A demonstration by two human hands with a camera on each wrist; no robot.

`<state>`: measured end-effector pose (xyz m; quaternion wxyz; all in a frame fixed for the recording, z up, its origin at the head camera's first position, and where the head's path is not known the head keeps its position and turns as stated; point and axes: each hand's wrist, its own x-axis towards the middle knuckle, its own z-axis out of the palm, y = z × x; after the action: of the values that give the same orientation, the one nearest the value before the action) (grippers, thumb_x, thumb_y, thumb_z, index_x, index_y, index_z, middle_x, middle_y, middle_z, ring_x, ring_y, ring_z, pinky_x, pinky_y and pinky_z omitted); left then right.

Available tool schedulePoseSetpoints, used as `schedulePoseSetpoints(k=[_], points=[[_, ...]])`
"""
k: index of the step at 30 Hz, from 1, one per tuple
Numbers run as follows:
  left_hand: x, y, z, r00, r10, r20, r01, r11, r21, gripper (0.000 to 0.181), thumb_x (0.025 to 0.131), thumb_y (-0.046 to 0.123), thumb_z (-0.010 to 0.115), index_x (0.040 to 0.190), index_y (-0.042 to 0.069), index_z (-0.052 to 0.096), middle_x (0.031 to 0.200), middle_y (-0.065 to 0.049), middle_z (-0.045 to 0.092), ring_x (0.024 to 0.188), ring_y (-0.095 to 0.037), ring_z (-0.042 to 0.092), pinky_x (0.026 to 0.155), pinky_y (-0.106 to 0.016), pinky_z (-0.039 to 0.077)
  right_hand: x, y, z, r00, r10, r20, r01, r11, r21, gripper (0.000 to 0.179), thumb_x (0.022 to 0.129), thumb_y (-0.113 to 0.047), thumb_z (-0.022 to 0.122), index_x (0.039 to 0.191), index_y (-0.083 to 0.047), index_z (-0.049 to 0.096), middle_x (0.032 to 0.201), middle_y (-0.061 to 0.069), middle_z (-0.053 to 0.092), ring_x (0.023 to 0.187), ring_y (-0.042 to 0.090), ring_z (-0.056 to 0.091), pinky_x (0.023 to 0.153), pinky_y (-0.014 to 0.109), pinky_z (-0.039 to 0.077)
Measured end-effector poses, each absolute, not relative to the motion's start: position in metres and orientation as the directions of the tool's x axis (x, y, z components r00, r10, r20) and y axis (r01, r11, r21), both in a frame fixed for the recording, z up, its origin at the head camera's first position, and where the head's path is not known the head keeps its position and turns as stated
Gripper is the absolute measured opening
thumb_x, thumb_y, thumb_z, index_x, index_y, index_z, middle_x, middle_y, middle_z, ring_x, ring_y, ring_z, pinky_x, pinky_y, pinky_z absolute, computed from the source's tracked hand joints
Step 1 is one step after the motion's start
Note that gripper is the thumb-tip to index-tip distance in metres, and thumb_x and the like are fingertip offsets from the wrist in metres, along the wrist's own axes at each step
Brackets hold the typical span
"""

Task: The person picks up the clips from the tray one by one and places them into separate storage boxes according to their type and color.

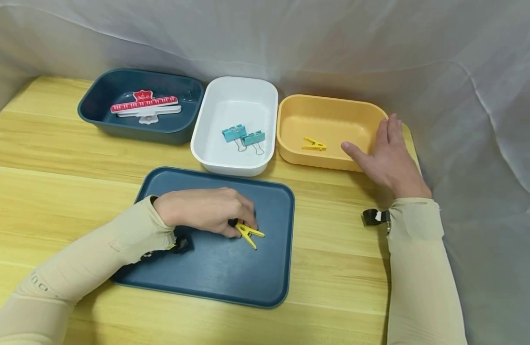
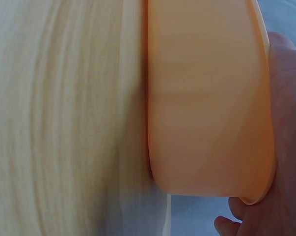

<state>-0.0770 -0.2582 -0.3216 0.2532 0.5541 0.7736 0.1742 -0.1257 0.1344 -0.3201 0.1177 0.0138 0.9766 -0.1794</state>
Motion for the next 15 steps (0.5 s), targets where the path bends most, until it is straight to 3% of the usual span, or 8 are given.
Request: schedulePoseSetpoints(k=[15], points=[[-0.0768,-0.2572,-0.3193,-0.267,0.946,-0.186,0.77,0.325,0.549,0.019,0.094,0.023,0.077,0.113,0.017,0.077,0.097,0.004,0.07,0.085,-0.006,0.06,0.078,-0.021,0.053,-0.1247,0.1342,-0.3198,-0.974,-0.009,-0.228,0.073,0.934,-0.349,0.11,0.098,-0.077,0.036,0.157,-0.008,-0.027,0.163,0.004,-0.042,0.154,0.03,-0.037,0.126,0.068,-0.004]])
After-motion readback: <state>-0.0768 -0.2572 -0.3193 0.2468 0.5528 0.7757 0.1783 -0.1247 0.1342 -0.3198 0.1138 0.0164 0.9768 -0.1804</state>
